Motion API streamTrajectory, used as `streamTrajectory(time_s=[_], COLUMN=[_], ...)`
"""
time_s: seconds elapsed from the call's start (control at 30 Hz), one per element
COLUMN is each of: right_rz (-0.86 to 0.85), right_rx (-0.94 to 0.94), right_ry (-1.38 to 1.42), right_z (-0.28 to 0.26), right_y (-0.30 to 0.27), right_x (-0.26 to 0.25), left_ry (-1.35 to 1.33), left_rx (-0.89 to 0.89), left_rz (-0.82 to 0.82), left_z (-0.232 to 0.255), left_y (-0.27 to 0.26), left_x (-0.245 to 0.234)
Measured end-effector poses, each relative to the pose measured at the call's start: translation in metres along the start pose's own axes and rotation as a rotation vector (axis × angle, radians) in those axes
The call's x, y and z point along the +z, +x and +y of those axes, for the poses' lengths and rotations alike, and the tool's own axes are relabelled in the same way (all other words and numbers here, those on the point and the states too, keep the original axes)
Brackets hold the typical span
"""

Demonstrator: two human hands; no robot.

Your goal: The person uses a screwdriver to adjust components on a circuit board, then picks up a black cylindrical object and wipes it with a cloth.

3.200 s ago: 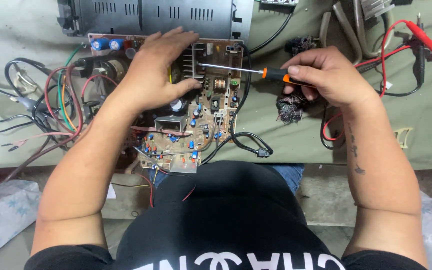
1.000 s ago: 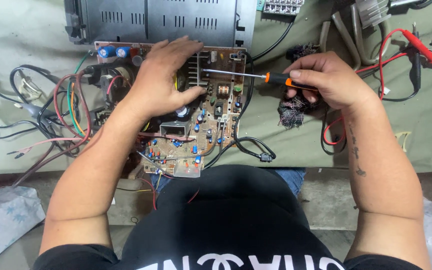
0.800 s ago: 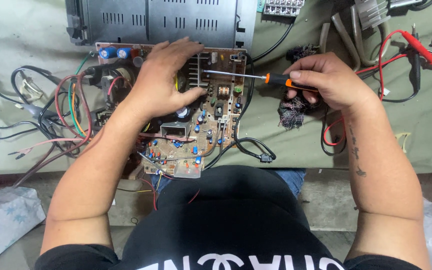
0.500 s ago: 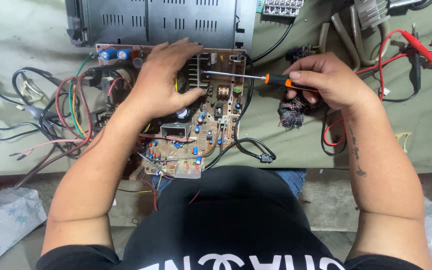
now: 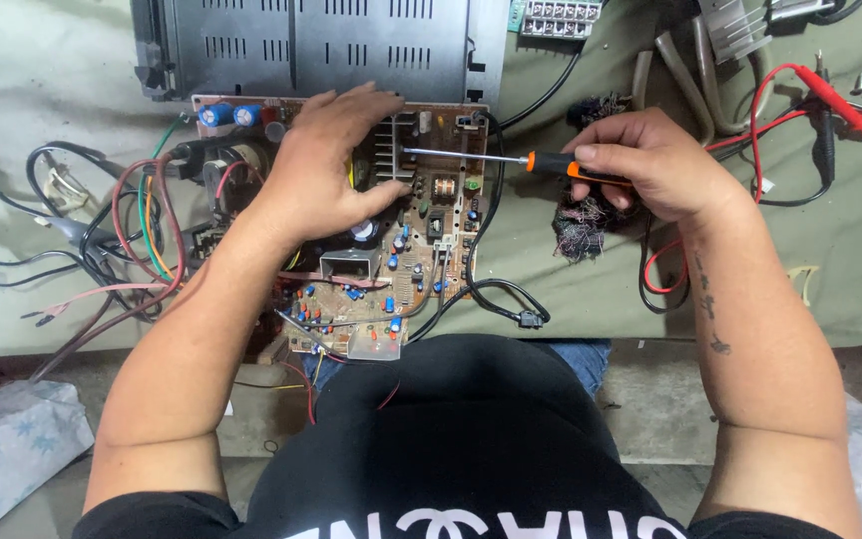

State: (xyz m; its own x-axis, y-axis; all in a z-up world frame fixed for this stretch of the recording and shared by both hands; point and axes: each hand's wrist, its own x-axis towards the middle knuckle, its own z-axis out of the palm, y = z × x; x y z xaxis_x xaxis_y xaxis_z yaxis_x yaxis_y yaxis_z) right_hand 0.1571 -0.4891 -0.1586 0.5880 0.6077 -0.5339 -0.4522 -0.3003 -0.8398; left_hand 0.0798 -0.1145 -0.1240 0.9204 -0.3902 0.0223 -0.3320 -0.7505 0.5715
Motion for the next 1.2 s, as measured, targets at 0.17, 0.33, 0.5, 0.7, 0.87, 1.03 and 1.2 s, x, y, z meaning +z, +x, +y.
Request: streamTrajectory(time_s=[0.17,0.33,0.5,0.7,0.87,1.03,1.2], right_rz=[0.015,0.019,0.005,-0.021,-0.018,-0.004,-0.004], right_rx=[0.01,0.016,-0.001,-0.015,-0.016,0.003,0.016], right_ry=[0.007,0.007,0.03,-0.02,-0.01,-0.011,0.0], right_z=[-0.009,-0.009,-0.009,-0.014,-0.01,-0.013,-0.01], right_y=[-0.003,-0.002,-0.003,-0.004,-0.002,-0.003,-0.001], right_x=[0.004,0.003,0.004,0.004,0.003,0.004,0.004], left_ry=[-0.007,-0.021,-0.004,-0.001,-0.011,-0.013,0.009], left_rx=[-0.007,-0.017,-0.007,-0.024,-0.026,-0.015,0.013], left_rz=[-0.004,-0.018,-0.01,-0.034,-0.03,-0.026,-0.019], left_z=[0.001,0.004,0.006,0.008,0.007,0.007,0.005], left_y=[0.0,0.002,0.003,0.004,0.003,0.003,0.004], left_x=[-0.001,-0.003,-0.005,-0.006,-0.006,-0.006,-0.004])
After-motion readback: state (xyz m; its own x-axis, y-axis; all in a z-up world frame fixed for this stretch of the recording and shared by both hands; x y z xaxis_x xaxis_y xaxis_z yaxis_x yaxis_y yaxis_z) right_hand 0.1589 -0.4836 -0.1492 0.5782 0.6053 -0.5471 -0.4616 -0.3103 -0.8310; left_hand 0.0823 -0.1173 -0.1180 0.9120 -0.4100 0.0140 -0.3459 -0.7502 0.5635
